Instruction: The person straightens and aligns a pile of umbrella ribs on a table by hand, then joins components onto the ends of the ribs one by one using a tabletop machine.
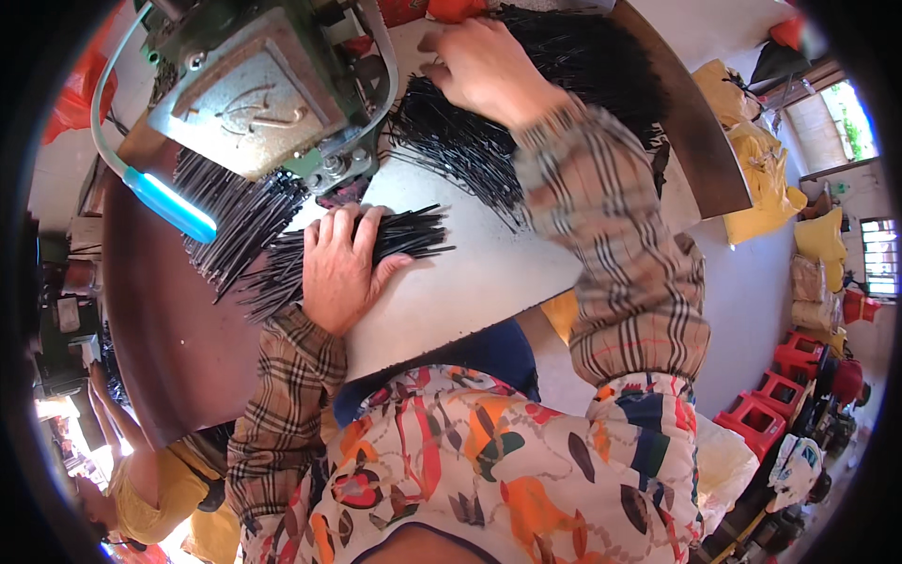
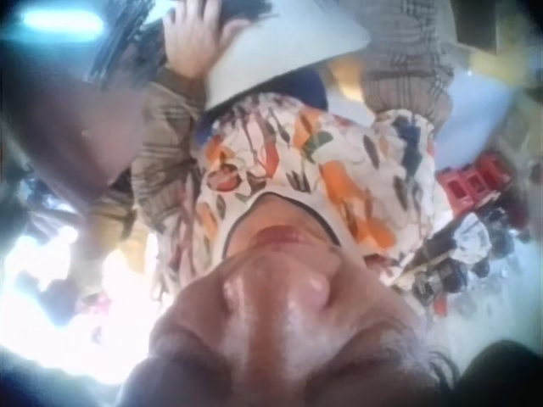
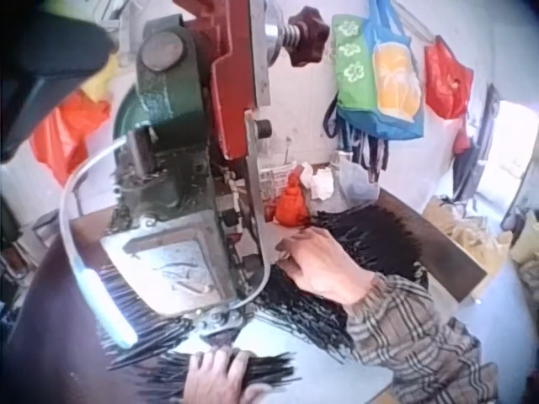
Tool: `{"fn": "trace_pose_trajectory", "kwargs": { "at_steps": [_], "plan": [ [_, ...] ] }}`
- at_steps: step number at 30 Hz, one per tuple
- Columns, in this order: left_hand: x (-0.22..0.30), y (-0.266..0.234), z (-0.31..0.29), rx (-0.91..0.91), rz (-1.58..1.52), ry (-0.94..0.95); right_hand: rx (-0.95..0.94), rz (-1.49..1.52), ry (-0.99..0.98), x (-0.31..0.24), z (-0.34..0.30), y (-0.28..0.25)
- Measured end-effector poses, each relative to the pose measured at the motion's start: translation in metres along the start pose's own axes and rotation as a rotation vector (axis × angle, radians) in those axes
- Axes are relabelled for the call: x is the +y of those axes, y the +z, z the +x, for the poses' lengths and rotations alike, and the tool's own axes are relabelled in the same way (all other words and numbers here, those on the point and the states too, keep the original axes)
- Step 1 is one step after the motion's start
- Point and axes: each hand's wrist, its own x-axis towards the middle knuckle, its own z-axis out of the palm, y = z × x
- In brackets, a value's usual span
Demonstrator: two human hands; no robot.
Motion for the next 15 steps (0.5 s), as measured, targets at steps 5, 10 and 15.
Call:
{"fn": "trace_pose_trajectory", "kwargs": {
  "at_steps": [5,10,15],
  "plan": [
    [-0.001,0.009,-0.006,-0.027,-0.027,-0.014,0.215,0.187,0.139,-0.06,-0.095,-0.033],
    [0.002,0.01,-0.003,-0.001,-0.042,0.02,0.219,0.217,0.491,-0.094,-0.198,-0.024],
    [-0.003,0.013,-0.006,0.036,-0.012,0.024,0.204,0.103,0.581,-0.102,-0.187,-0.003]
  ]
}}
